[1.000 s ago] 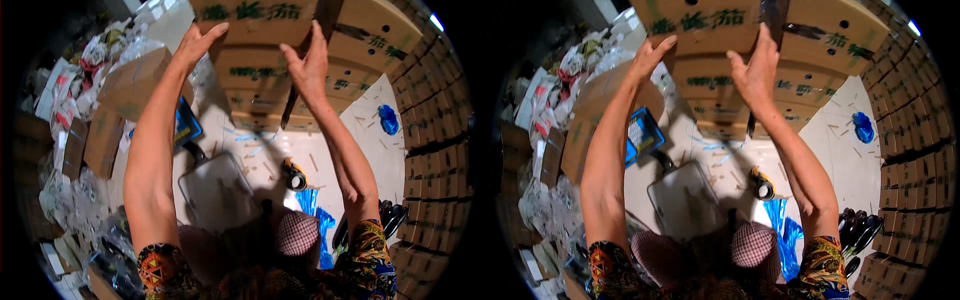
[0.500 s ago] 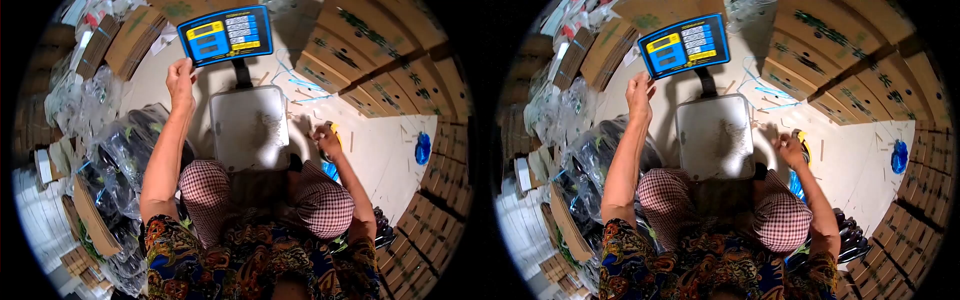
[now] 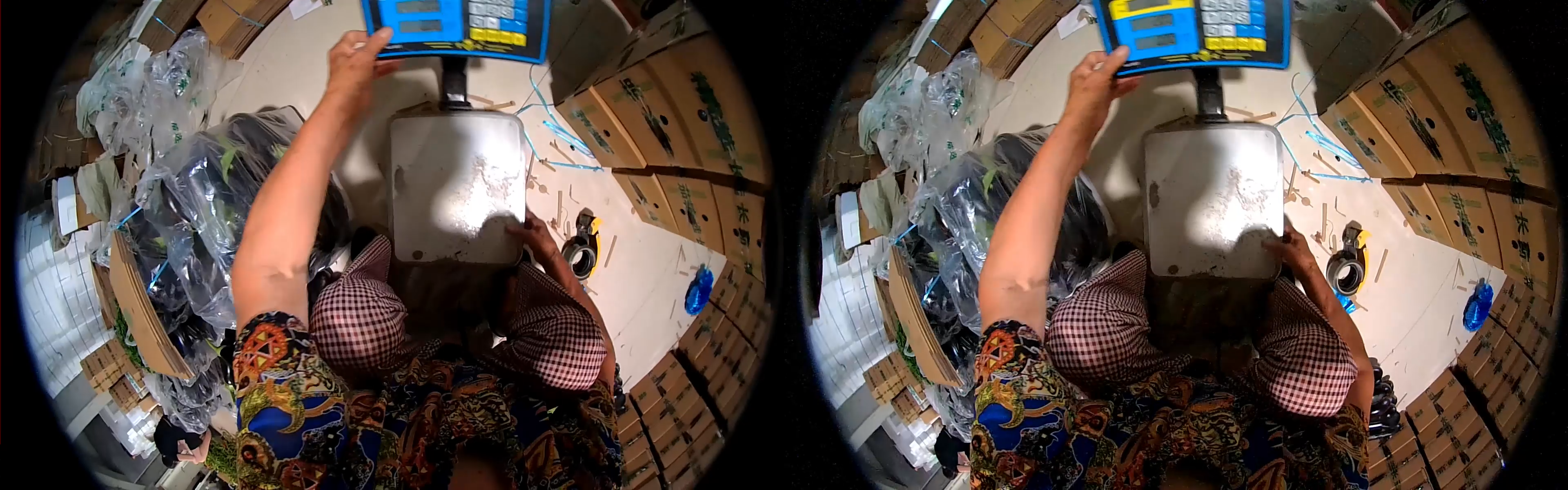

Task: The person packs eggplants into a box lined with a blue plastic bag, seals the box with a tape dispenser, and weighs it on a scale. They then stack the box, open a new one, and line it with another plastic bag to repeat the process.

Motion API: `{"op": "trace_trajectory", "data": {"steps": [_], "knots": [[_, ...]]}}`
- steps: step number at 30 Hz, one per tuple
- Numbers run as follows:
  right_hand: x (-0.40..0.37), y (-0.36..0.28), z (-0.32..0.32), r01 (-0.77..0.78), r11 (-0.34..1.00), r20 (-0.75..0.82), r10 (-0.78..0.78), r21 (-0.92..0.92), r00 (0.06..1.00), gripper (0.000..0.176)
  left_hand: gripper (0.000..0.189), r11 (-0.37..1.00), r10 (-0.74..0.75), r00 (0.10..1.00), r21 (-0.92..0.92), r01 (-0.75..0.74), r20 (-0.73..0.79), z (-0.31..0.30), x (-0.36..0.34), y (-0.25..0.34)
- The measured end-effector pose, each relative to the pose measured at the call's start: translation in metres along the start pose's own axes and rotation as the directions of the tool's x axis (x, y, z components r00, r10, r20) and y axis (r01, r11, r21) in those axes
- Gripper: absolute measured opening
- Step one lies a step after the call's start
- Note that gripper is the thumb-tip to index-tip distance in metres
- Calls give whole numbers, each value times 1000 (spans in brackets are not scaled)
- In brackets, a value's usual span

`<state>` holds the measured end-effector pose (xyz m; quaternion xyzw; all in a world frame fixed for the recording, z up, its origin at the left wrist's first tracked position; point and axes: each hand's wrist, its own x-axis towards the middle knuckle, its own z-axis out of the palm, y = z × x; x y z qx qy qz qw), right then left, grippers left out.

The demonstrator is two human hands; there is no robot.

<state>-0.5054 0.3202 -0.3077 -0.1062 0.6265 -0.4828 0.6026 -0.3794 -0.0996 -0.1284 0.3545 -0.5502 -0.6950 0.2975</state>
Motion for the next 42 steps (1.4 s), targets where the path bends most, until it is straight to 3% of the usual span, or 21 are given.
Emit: {"op": "trace_trajectory", "data": {"steps": [2, 5, 8, 11, 13, 15, 16, 18, 21, 23, 25, 28, 32, 37, 42], "knots": [[18, -14, -5, -85, 985, 28, 90, -148, 996, 74, 33, 1000, -1, 996, -16, 0, -86, -26, 4, 1], [44, -39, 7, -44, 940, 24, 55, -339, 998, 74, 35, 995, -13, 956, -99, -17, -293, -56, -8, 8], [63, -49, 19, 64, 947, 66, -45, -315, 997, 74, 33, 997, -2, 940, -68, -23, -342, -84, -15, 10], [59, -46, 25, 93, 887, -6, -107, -453, 994, 73, 34, 990, 3, 956, -133, -44, -294, -101, -26, 6], [52, -39, 22, 187, 837, -98, -274, -514, 957, 64, 39, 1000, 9, 934, -18, -16, -358, -110, -32, 4], [32, -40, 7, 145, 843, -176, -271, -518, 946, 57, 51, 1000, 1, 904, -1, -1, -428, -119, -42, 6], [20, -39, -4, 124, 847, -214, -268, -517, 939, 54, 41, 999, -6, 877, 39, 28, -480, -119, -51, 12], [-8, -12, -40, -80, 887, -375, -109, -454, 920, 42, 42, 967, 59, 923, 250, 40, -379, -128, -78, 20], [-65, 35, -87, -387, 548, -394, 111, -742, 912, 34, 36, 991, -80, 987, 91, 93, -141, -112, -151, 24], [-95, 58, -94, -452, 432, -404, 205, -780, 892, 34, 28, 978, -182, 980, 91, 189, -77, -100, -211, 16], [-108, 65, -85, -463, 455, -411, 214, -761, 886, 33, 27, 963, -211, 974, 155, 221, -78, -95, -266, 3], [-114, 62, -59, -429, 532, -404, 169, -730, 899, 33, 24, 865, -491, 871, -112, 490, 20, -118, -327, -44], [-121, 58, -22, -367, 605, -389, 101, -707, 916, 33, 22, 779, -624, 781, -71, 623, -3, -122, -376, -106], [-117, 65, 11, -341, 650, -377, 89, -679, 922, 33, 21, 725, -684, 729, 86, 683, -20, -73, -381, -167], [-91, 72, 14, -381, 651, -362, 171, -657, 916, 32, 19, 676, -692, 713, 248, 694, -111, -26, -349, -207]]}}
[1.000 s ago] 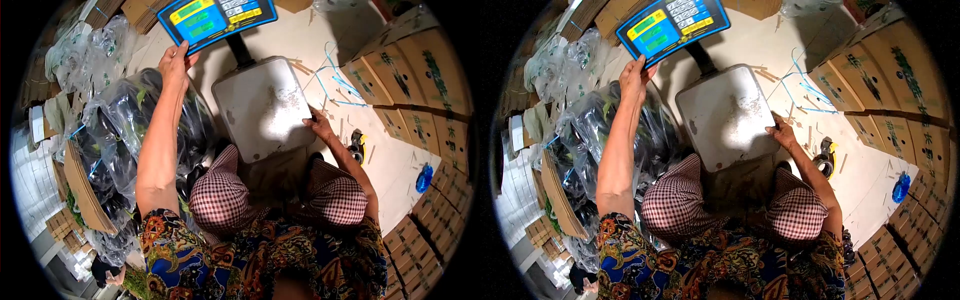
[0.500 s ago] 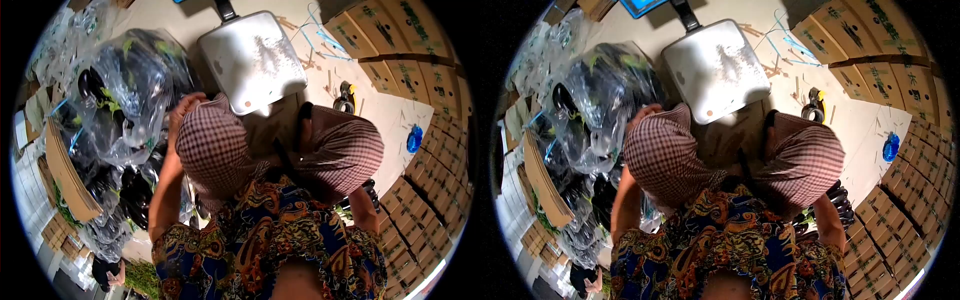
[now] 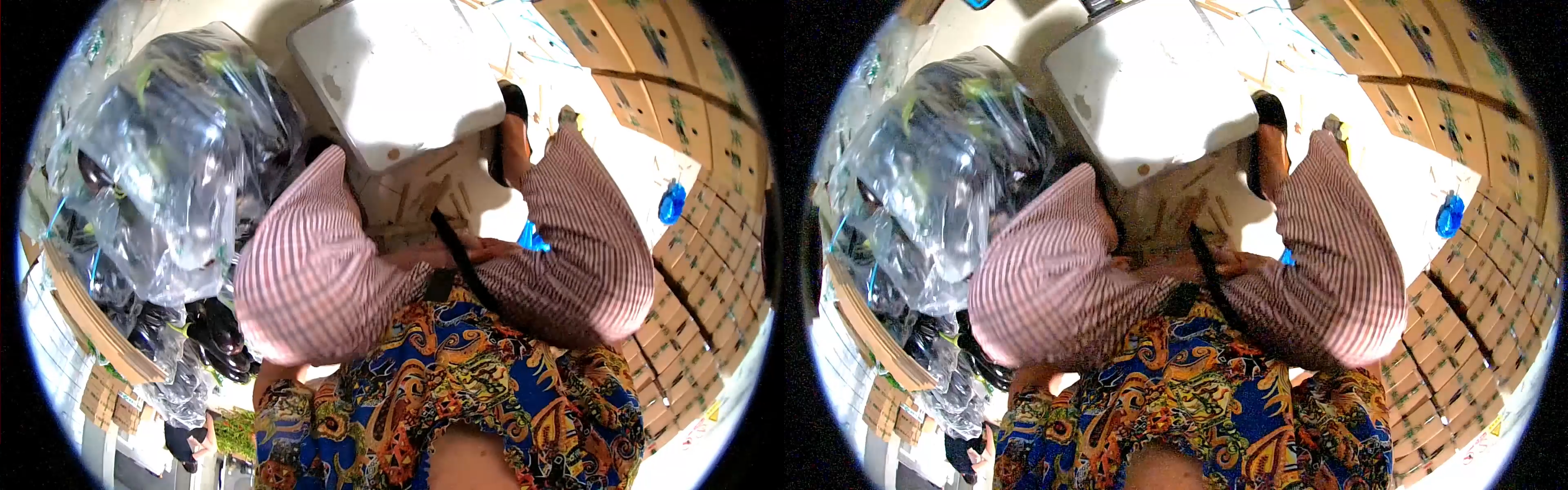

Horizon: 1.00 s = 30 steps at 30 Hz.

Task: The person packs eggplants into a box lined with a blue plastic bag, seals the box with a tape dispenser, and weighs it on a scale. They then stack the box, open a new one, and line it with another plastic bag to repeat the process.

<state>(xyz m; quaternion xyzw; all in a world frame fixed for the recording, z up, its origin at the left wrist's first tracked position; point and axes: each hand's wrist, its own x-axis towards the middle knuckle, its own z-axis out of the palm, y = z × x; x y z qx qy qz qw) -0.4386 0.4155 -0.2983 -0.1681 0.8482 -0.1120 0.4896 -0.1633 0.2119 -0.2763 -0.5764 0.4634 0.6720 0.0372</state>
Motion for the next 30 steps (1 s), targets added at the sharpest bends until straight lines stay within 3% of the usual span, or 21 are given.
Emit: {"op": "trace_trajectory", "data": {"steps": [8, 16, 20, 25, 28, 30], "knots": [[49, -41, -4, -33, 999, 94, 35, -21, 995, 32, 17, 990, -57, 997, 125, 64, -60, 22, 28, 13], [8, -182, 14, 220, 975, 155, -213, -29, 965, 31, 17, 998, -40, 996, 48, 44, -75, -28, -36, -15], [-41, -257, 57, 389, 921, 231, -387, 38, 893, 31, 17, 1000, 23, 997, 8, -22, -79, -67, -77, -48], [-111, -323, 102, 565, 810, 361, -580, 158, 731, 30, 17, 987, 108, 981, -100, -125, -160, -108, -136, -84], [-151, -345, 123, 634, 747, 440, -647, 202, 622, 30, 18, 944, 177, 933, -216, -251, -312, -145, -185, -105], [-175, -355, 138, 662, 718, 485, -667, 217, 565, 30, 18, 872, 289, 808, -206, -443, -514, -187, -219, -120]]}}
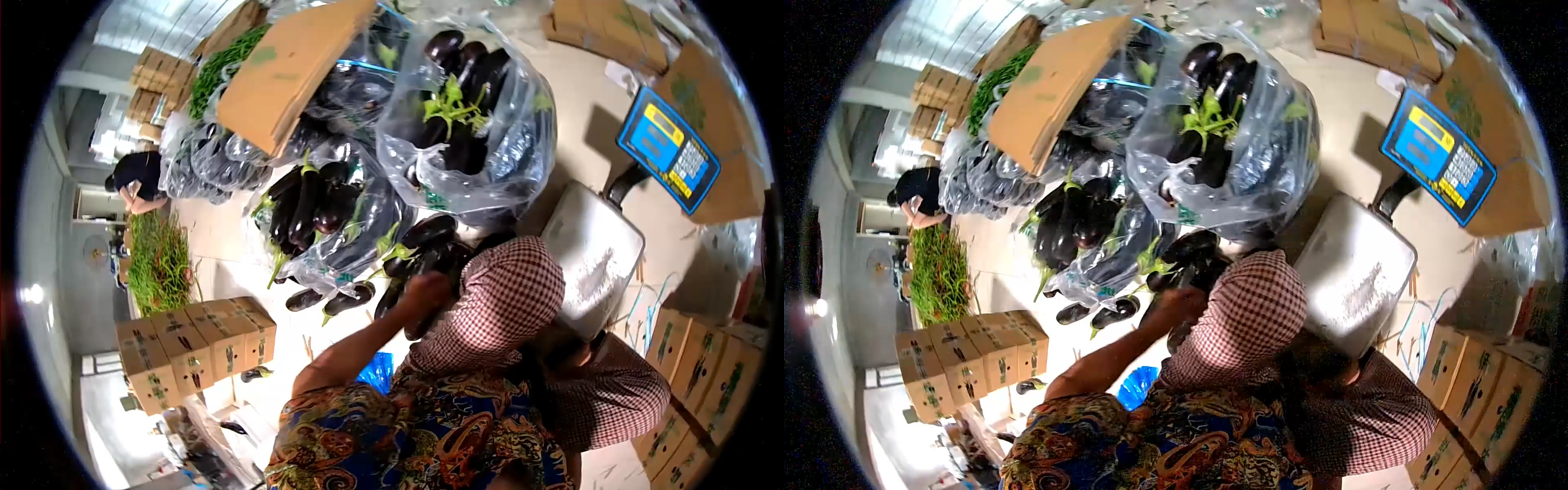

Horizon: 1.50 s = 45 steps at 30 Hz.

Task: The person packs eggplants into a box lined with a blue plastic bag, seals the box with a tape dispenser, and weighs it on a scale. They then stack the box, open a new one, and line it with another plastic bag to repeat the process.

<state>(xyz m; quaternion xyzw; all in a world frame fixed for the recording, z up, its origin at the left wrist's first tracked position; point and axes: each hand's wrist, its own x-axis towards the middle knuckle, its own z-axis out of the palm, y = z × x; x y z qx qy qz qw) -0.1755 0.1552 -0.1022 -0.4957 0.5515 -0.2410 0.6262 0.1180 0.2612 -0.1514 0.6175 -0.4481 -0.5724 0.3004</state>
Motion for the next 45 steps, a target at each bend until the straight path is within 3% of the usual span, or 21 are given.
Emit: {"op": "trace_trajectory", "data": {"steps": [1, 2, 3, 4, 5, 6, 7, 8, 9, 12, 15, 21, 25, 32, 34, 35, 37, 38, 40, 42, 45], "knots": [[-1, -9, 8, 17, 1000, 28, -17, 0, 999, 30, 18, 971, 239, 962, 25, -238, -128, -34, 1, -11], [-1, -16, 17, 31, 1000, 56, -31, -2, 998, 30, 20, 977, 114, 957, -144, -157, -267, -61, -12, 69], [-2, -21, 24, 42, 999, 75, -42, -6, 996, 30, 17, 922, 381, 880, 194, -336, -284, -112, 4, 50], [-4, -27, 30, 52, 999, 93, -51, -9, 994, 30, 17, 943, 225, 761, -60, -327, -609, -127, -6, 103], [-4, -31, 35, 61, 998, 106, -59, -14, 993, 30, 16, 919, 369, 693, 132, -371, -619, -168, -4, 117], [-5, -34, 40, 68, 998, 121, -66, -17, 990, 30, 20, 853, 521, 506, 410, -322, -687, -196, 0, 134], [-6, -38, 44, 71, 997, 128, -68, -22, 989, 30, 28, 862, 489, 463, 492, -125, -739, -235, 4, 133], [-6, -41, 49, 76, 997, 140, -72, -24, 988, 30, 41, 694, 700, 316, 714, -92, -640, -254, 6, 151], [-6, -43, 51, 78, 996, 149, -72, -31, 986, 30, 48, 657, 738, 264, 751, -70, -621, -263, 7, 172], [-9, -48, 56, 79, 996, 168, -71, -44, 983, 29, 34, 491, 810, 299, 862, 125, -505, -307, 28, 193], [-10, -51, 58, 74, 996, 177, -64, -51, 982, 29, 21, 637, 618, 416, 735, 232, -667, -322, 40, 206], [-10, -55, 59, 67, 997, 190, -57, -46, 980, 29, 19, 614, 666, 386, 763, 203, -638, -325, 46, 208], [-12, -57, 62, 71, 997, 200, -61, -43, 978, 29, 11, 400, 752, 393, 840, 366, -529, -315, 46, 219], [-17, -60, 67, 82, 996, 214, -74, -27, 974, 29, 17, 231, 762, 526, 917, 326, -379, -259, 10, 244], [-17, -61, 69, 87, 996, 215, -82, -13, 973, 28, 23, 320, 807, 520, 947, 14, -280, -223, -24, 244], [-17, -62, 71, 91, 996, 224, -87, -6, 971, 28, 25, 622, 682, 512, 783, -30, -522, -210, -32, 226], [-17, -64, 78, 93, 996, 226, -95, 15, 970, 28, 22, 899, 425, 361, 343, -271, -830, -200, -35, 210], [-17, -64, 79, 97, 995, 225, -101, 29, 969, 28, 26, 891, 57, 372, -121, -437, -926, -199, -37, 210], [-18, -64, 88, 105, 993, 230, -114, 49, 967, 28, 39, 669, -171, 687, -595, -445, -706, -237, -20, 150], [-21, -67, 96, 118, 990, 238, -132, 72, 962, 28, 47, 380, 9, 889, -821, -427, -458, -223, -3, 189], [-28, -68, 101, 129, 987, 238, -148, 94, 960, 28, 44, 526, 31, 803, -673, -520, -596, -242, 23, 202]]}}
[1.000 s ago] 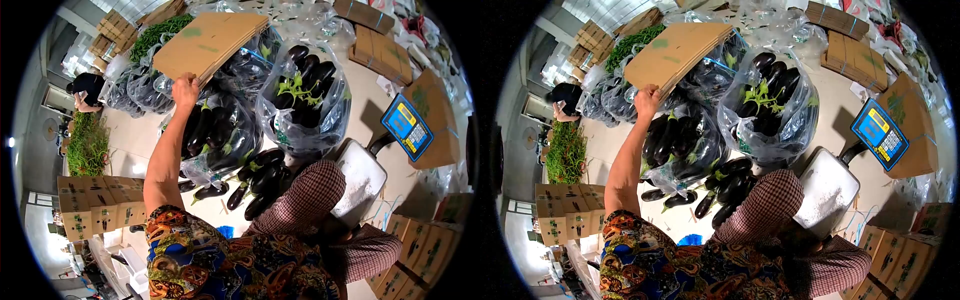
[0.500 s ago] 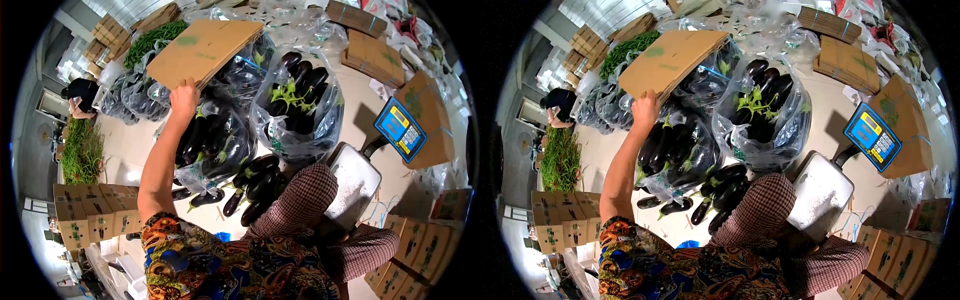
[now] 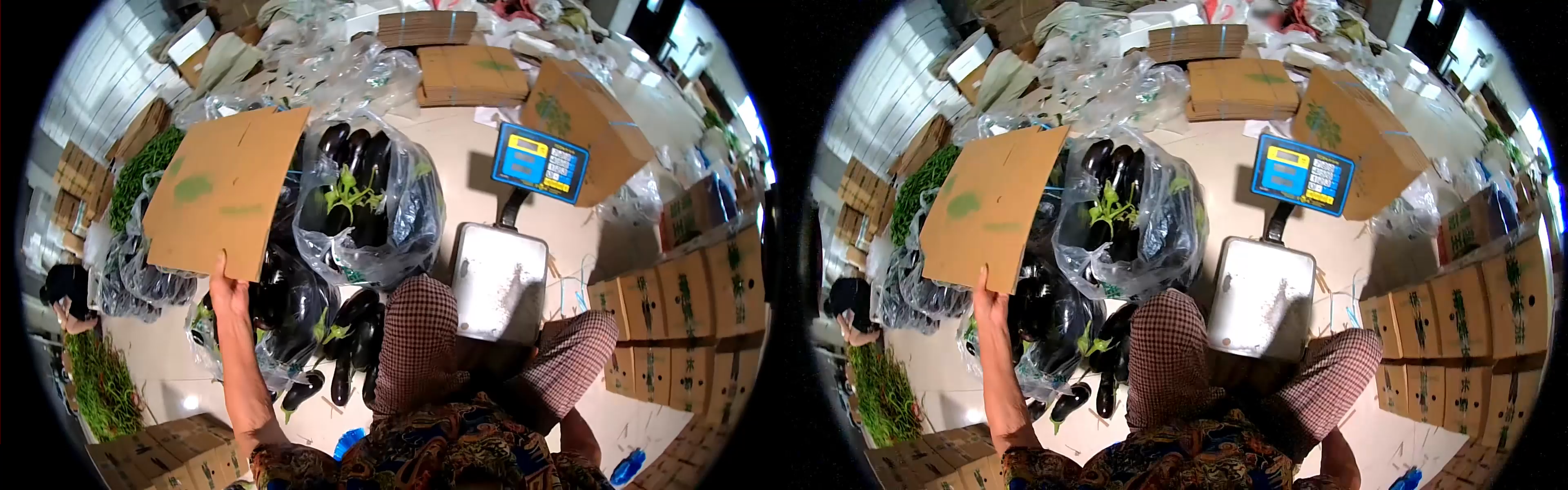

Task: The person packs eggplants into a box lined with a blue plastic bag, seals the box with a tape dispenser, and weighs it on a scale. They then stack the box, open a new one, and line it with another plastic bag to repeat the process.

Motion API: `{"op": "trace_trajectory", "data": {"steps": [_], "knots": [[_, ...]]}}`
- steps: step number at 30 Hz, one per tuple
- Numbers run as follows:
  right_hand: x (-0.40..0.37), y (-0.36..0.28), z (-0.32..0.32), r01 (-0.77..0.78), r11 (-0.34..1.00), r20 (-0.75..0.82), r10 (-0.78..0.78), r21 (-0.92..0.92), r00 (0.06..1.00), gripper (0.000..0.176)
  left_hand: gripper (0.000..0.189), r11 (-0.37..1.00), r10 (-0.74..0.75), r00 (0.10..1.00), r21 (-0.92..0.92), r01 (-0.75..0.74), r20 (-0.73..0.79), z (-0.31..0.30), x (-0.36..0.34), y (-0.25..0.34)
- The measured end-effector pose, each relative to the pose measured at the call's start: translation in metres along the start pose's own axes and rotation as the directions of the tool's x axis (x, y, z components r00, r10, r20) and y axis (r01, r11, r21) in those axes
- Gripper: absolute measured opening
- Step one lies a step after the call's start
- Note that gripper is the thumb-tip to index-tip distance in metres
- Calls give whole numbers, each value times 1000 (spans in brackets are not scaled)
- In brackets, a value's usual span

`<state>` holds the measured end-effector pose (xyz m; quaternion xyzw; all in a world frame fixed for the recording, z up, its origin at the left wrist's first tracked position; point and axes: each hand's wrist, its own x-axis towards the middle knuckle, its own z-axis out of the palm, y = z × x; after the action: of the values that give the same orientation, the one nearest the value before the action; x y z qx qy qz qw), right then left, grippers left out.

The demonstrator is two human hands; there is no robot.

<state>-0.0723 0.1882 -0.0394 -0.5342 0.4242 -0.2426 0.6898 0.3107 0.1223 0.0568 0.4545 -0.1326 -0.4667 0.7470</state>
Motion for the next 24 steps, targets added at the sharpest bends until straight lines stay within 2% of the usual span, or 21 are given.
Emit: {"op": "trace_trajectory", "data": {"steps": [1, 4, 5, 7, 9, 10, 11, 13, 14, 16, 17, 18, 19, 21, 22, 23, 24], "knots": [[-5, 0, -1, 5, 1000, -9, -5, 7, 1000, 28, 41, 1000, 13, 999, 10, -13, -46, 4, 6, 1], [-32, 9, -22, -5, 999, -76, 8, 40, 997, 28, 38, 963, 189, 976, 174, -205, 107, 63, -44, 7], [-47, 15, -36, -22, 998, -122, 28, 52, 992, 28, 42, 944, 188, 976, 253, -210, 107, 72, -57, 6], [-85, 35, -72, -74, 993, -247, 93, 87, 965, 28, 47, 892, 218, 943, 340, -296, 250, 101, -87, 5], [-137, 63, -119, -118, 982, -442, 173, 148, 880, 28, 45, 819, 184, 910, 453, -351, 371, 125, -102, 8], [-166, 79, -142, -128, 976, -544, 206, 178, 813, 28, 42, 775, 181, 898, 504, -381, 401, 140, -108, 8], [-198, 91, -170, -113, 971, -650, 226, 211, 726, 28, 38, 684, 233, 864, 557, -472, 446, 161, -115, 8], [-265, 108, -233, 8, 981, -844, 163, 195, 511, 28, 35, 552, 158, 781, 602, -577, 604, 194, -124, 12], [-294, 109, -259, 88, 987, -913, 88, 133, 398, 28, 33, 520, 131, 701, 553, -651, 702, 208, -125, 5], [-336, 88, -304, 186, 954, -962, -255, -235, 95, 28, 30, 434, 21, 530, 470, -769, 847, 232, -126, -3], [-328, 23, -292, -16, 960, -951, -279, -280, -131, 28, 30, 379, -66, 452, 441, -813, 890, 242, -125, -5], [-319, -53, -254, -97, 922, -908, -387, -376, -162, 31, 27, 346, -113, 355, 372, -861, 928, 252, -123, -9], [-313, -106, -227, -213, 733, -720, -678, -646, -150, 36, 24, 317, -162, 253, 293, -902, 954, 263, -121, -15], [-302, -172, -185, -199, 426, -412, -904, -882, -111, 47, 16, 246, -26, -67, -59, -967, 997, 277, -110, -48], [-297, -202, -164, -360, 232, -284, -954, -904, 99, 51, 15, 209, -90, -107, -87, -974, 990, 286, -112, -55], [-291, -231, -144, -468, 3, -173, -931, -884, 322, 55, 13, 176, -155, -145, -117, -977, 977, 294, -115, -60], [-280, -238, -137, -487, -110, -168, -855, -867, 491, 62, 12, 148, -223, -180, -149, -978, 958, 300, -117, -66]]}}
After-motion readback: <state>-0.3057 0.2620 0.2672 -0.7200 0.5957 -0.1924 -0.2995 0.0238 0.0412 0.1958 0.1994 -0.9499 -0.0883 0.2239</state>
